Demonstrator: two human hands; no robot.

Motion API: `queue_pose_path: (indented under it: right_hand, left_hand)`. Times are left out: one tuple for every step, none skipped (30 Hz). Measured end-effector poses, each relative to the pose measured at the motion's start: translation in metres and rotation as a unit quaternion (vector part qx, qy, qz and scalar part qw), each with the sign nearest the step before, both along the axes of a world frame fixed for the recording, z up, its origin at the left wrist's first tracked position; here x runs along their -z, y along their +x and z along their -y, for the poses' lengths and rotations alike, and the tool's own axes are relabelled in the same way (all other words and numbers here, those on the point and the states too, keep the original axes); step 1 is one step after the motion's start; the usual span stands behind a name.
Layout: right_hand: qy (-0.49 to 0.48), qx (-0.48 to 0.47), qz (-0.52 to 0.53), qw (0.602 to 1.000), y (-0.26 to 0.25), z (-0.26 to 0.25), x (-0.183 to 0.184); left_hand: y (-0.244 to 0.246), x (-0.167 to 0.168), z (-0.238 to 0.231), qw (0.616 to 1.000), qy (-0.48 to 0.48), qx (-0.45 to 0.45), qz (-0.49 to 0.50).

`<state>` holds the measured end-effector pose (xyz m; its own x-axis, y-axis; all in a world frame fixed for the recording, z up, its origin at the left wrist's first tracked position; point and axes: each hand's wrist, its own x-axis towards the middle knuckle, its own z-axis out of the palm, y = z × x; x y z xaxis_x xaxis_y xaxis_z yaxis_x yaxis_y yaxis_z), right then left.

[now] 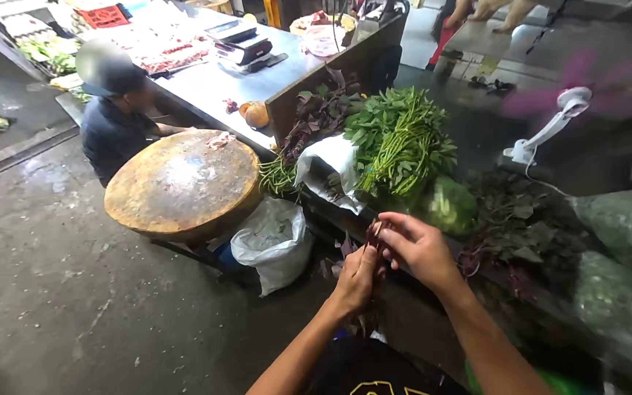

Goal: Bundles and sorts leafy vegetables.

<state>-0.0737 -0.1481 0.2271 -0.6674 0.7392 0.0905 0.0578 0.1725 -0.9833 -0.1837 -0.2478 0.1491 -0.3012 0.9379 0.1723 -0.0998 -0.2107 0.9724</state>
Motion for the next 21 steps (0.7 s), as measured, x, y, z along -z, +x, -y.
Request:
queue_pose_path:
  right_hand:
    - [-0.025,0.002,-0.016,1.0,0.0,-0.002,0.0]
    - [-0.051,0.006,-0.041,0.998,0.0,-0.002,0.002]
    - [-0.079,0.007,-0.072,0.994,0.001,-0.002,0.006]
    - [-0.1,0.003,-0.1,0.99,0.002,-0.002,0.008]
    - [-0.111,-0.003,-0.125,0.986,0.003,-0.003,0.009]
    - [-0.108,-0.01,-0.139,0.984,0.005,-0.003,0.009]
    - [-0.085,-0.02,-0.138,0.987,0.006,-0.002,0.008]
    - [-0.042,-0.029,-0.12,0.992,0.008,-0.002,0.007]
    - [0.011,-0.039,-0.092,0.995,0.012,-0.003,0.008]
    - [0.059,-0.051,-0.059,0.995,0.016,-0.006,0.008]
    - [0.089,-0.064,-0.026,0.994,0.021,-0.011,0.009]
    - [0.097,-0.079,0.0,0.992,0.026,-0.017,0.01]
    - [0.095,-0.089,0.005,0.992,0.031,-0.023,0.011]
    - [0.082,-0.09,-0.01,0.992,0.035,-0.027,0.014]
    - [0.056,-0.089,-0.035,0.994,0.04,-0.029,0.02]
    - [0.022,-0.092,-0.063,0.993,0.046,-0.029,0.029]
    - [-0.013,-0.097,-0.102,0.99,0.049,-0.028,0.04]
    - [-0.045,-0.097,-0.138,0.985,0.049,-0.026,0.051]
    - [-0.065,-0.091,-0.163,0.98,0.047,-0.024,0.063]
    - [-0.076,-0.077,-0.179,0.978,0.046,-0.021,0.074]
    - [-0.087,-0.062,-0.191,0.976,0.047,-0.019,0.083]
  left_hand:
    - [-0.001,-0.002,-0.002,1.0,0.0,0.009,-0.01]
    - [-0.003,-0.004,-0.004,1.0,0.001,0.026,-0.01]
    - [-0.005,-0.004,-0.004,0.999,0.001,0.046,-0.007]
    - [-0.007,-0.005,-0.005,0.998,-0.002,0.069,-0.011]
    - [-0.009,-0.007,-0.005,0.995,-0.008,0.094,-0.015]
    - [-0.01,-0.009,-0.006,0.994,-0.019,0.108,-0.029]
    - [-0.009,-0.011,-0.006,0.993,-0.037,0.105,-0.048]
    - [-0.008,-0.013,-0.007,0.99,-0.054,0.1,-0.085]
    - [-0.006,-0.014,-0.01,0.986,-0.077,0.076,-0.127]
    - [-0.005,-0.014,-0.013,0.98,-0.105,0.045,-0.162]
    - [-0.007,-0.016,-0.016,0.977,-0.139,0.023,-0.162]
    - [-0.012,-0.018,-0.018,0.978,-0.164,0.016,-0.131]
    - [-0.02,-0.018,-0.021,0.984,-0.159,0.019,-0.078]
    - [-0.028,-0.015,-0.023,0.99,-0.134,0.031,-0.021]
    - [-0.033,-0.01,-0.026,0.994,-0.102,0.042,0.022]
    - [-0.032,-0.004,-0.03,0.995,-0.08,0.041,0.04]
    - [-0.026,-0.002,-0.033,0.996,-0.075,0.028,0.029]
    - [-0.014,-0.004,-0.038,0.996,-0.086,0.007,0.002]
    - [0.001,-0.007,-0.042,0.994,-0.104,-0.01,-0.018]
    - [0.018,-0.01,-0.046,0.991,-0.131,-0.025,-0.028]
    - [0.032,-0.01,-0.05,0.988,-0.15,-0.032,-0.029]
